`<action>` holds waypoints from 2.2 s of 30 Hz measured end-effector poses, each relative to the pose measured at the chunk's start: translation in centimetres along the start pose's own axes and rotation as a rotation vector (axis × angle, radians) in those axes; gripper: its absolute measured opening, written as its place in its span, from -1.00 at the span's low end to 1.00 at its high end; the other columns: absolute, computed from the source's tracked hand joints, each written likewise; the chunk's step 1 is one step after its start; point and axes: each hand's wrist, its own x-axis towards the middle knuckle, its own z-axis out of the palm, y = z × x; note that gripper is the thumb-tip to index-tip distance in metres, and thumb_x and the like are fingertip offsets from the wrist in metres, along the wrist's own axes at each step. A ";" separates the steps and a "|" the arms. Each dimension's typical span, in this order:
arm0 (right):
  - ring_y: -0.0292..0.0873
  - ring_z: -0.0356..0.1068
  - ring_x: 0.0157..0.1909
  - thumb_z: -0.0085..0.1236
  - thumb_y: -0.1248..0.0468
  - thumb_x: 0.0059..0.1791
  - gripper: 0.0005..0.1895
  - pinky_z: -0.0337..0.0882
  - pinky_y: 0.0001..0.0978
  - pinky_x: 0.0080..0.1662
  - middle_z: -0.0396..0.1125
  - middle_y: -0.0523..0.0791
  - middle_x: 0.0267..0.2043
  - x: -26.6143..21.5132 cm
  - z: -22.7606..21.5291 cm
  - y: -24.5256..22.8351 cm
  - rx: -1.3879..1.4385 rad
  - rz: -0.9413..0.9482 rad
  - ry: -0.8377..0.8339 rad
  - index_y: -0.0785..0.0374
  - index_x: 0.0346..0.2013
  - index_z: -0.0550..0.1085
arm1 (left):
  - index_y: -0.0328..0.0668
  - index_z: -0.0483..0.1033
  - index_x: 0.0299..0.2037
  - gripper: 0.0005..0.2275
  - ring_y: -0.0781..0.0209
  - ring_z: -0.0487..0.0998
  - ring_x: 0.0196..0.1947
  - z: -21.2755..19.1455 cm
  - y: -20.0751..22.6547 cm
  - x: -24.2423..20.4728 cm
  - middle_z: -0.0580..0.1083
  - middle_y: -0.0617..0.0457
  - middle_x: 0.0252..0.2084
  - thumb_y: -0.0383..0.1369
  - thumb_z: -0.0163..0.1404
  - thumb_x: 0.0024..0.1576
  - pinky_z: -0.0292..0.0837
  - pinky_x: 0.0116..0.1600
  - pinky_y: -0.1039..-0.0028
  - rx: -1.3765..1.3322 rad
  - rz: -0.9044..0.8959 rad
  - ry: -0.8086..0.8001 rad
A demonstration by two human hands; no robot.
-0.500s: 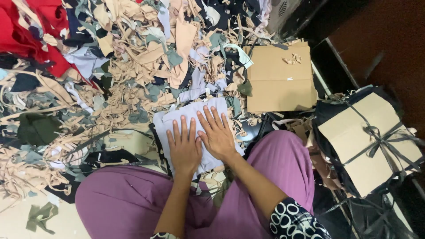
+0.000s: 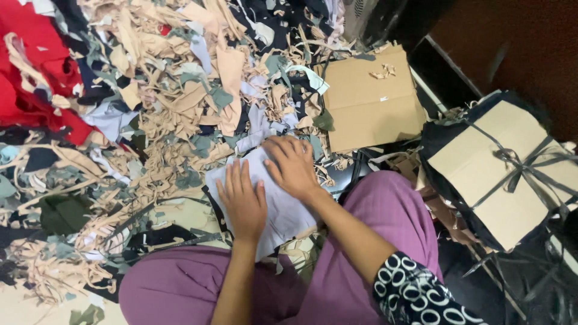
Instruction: The person sits on the floor and folds a sheet of light pink paper over a piece of cardboard. They then gather shredded fabric scraps from a large pile and place them on top of the folded paper, smoothing the material down.
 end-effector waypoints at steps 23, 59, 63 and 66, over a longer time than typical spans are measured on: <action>0.11 0.12 0.32 0.15 0.23 -0.04 -0.44 0.14 0.18 0.22 0.19 -0.01 0.31 3.3 -8.9 11.8 0.151 0.567 0.159 0.13 0.27 0.35 | -0.09 0.43 0.12 -0.76 -0.01 0.47 0.05 6.8 9.0 8.6 0.42 0.01 0.01 -0.37 -0.05 0.27 0.26 0.19 0.11 -0.276 0.136 -0.068; 0.11 0.50 -0.01 0.09 0.44 -0.02 -0.60 0.48 -0.12 -0.01 0.42 -0.05 -0.09 2.1 -26.0 11.9 0.320 0.756 0.564 0.13 0.11 0.51 | -0.05 0.10 0.49 -0.47 -0.38 -0.02 0.47 16.7 18.1 16.5 0.00 -0.25 0.47 -0.07 -0.27 0.34 -0.08 0.45 -0.11 -0.476 -0.546 -0.534; 0.00 0.53 -0.01 0.15 0.51 -0.03 -0.59 0.51 -0.24 -0.03 0.48 -0.05 -0.10 1.5 -28.8 9.9 0.338 0.711 0.662 0.09 0.07 0.55 | -0.09 0.00 0.53 -0.45 -0.22 -0.19 0.54 12.0 21.1 16.2 -0.14 -0.19 0.54 -0.13 -0.29 0.34 -0.26 0.54 0.01 -0.617 -0.507 -0.539; 0.10 0.49 0.07 0.13 0.44 0.02 -0.66 0.51 -0.09 -0.01 0.48 0.11 -0.01 0.6 -28.7 9.5 0.480 0.641 0.653 0.20 0.10 0.51 | -0.24 0.02 0.50 -0.44 -0.28 -0.12 0.55 8.4 21.3 16.3 -0.05 -0.33 0.54 -0.07 -0.35 0.39 -0.27 0.57 0.00 -0.879 -0.467 -0.475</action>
